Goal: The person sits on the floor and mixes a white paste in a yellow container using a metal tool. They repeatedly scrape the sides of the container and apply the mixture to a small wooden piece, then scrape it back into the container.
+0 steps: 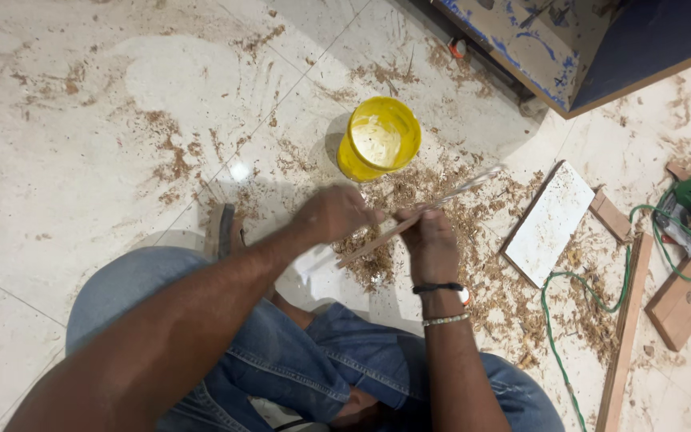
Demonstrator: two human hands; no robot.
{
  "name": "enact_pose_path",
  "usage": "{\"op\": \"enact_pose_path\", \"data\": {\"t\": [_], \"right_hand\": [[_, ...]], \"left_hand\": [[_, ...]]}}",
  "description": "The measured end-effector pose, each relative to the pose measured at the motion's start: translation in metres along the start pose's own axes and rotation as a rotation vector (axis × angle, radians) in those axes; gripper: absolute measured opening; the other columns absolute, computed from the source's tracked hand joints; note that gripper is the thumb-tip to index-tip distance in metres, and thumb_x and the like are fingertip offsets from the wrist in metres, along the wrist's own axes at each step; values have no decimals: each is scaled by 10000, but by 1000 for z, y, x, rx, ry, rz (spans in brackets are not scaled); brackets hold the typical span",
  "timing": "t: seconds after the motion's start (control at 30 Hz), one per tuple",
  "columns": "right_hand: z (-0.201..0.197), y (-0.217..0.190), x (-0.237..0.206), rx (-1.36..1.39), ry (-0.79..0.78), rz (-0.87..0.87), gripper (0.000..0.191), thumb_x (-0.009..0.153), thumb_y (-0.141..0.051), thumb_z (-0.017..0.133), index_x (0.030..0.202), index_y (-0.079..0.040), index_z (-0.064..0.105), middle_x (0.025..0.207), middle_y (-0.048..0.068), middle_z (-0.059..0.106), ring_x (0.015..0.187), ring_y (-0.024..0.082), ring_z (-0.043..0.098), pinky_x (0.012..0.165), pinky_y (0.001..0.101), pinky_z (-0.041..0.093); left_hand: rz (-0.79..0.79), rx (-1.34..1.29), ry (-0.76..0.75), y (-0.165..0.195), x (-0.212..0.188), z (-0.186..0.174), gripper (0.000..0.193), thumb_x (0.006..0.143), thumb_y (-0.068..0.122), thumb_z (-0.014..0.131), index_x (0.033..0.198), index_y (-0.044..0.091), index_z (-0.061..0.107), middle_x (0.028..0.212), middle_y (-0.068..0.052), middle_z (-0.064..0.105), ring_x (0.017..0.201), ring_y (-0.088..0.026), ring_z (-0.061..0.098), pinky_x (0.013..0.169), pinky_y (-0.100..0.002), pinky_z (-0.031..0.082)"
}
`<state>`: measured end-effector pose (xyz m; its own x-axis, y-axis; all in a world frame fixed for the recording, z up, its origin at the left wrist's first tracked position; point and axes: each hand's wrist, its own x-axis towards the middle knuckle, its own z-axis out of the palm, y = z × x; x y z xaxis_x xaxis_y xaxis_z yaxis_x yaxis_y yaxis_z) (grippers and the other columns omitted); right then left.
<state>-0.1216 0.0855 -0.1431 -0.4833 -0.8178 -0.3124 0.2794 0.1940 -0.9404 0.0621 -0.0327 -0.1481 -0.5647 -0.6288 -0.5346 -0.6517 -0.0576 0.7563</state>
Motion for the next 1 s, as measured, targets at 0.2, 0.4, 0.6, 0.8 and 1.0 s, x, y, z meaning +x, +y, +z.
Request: {"op": "enact_pose_path", "data": {"t": [0.2, 0.4, 0.6, 0.8, 1.0], "right_hand": [[-16, -22, 9, 172, 126, -8, 352, 1101, -310, 488, 1263, -17, 594, 845, 33, 580, 721, 149, 588, 701, 341, 578], [-22, -44, 6, -75, 82, 37, 461, 972, -29, 456, 1413, -4, 588, 973, 39, 641, 720, 116, 572, 629, 255, 505], [-19, -73, -10, -572, -20, 17, 567, 935, 64, 511, 1480, -76, 583, 1020, 110, 679, 750, 124, 610, 657, 275, 545], [-28, -117, -31, -1042, -49, -49, 453, 911, -29, 610, 1347, -148, 637, 1108, 52, 749, 900, 153, 726, 766, 323, 613], [-14, -125, -34, -1485, -141, -131, 350, 922, -80, 618, 1232, -184, 743, 1113, 127, 721, 942, 296, 721, 846, 410, 585]], "left_hand": [[397, 124, 586, -20, 36, -26, 1315, 604, 618, 965, 1490, -27, 238, 1420, -284, 451, 1332, -411, 484, 1087, -512, 430], [476, 73, 572, -21, 63, -17, 1560, 478, 627, 1015, 1553, -27, 94, 1588, -291, 270, 1446, -452, 356, 1188, -568, 267], [492, -41, 529, -10, 75, -15, 1494, 510, 547, 1028, 1584, 16, 135, 1579, -256, 368, 1400, -413, 474, 1176, -532, 337], [714, 58, 498, -7, 59, -11, 1311, 566, 381, 1022, 1558, 27, 242, 1568, -247, 387, 1433, -413, 435, 1201, -446, 371], [830, 200, 438, -13, 35, -9, 1275, 537, 319, 1004, 1539, 17, 275, 1569, -218, 377, 1484, -388, 338, 1239, -452, 314]]}}
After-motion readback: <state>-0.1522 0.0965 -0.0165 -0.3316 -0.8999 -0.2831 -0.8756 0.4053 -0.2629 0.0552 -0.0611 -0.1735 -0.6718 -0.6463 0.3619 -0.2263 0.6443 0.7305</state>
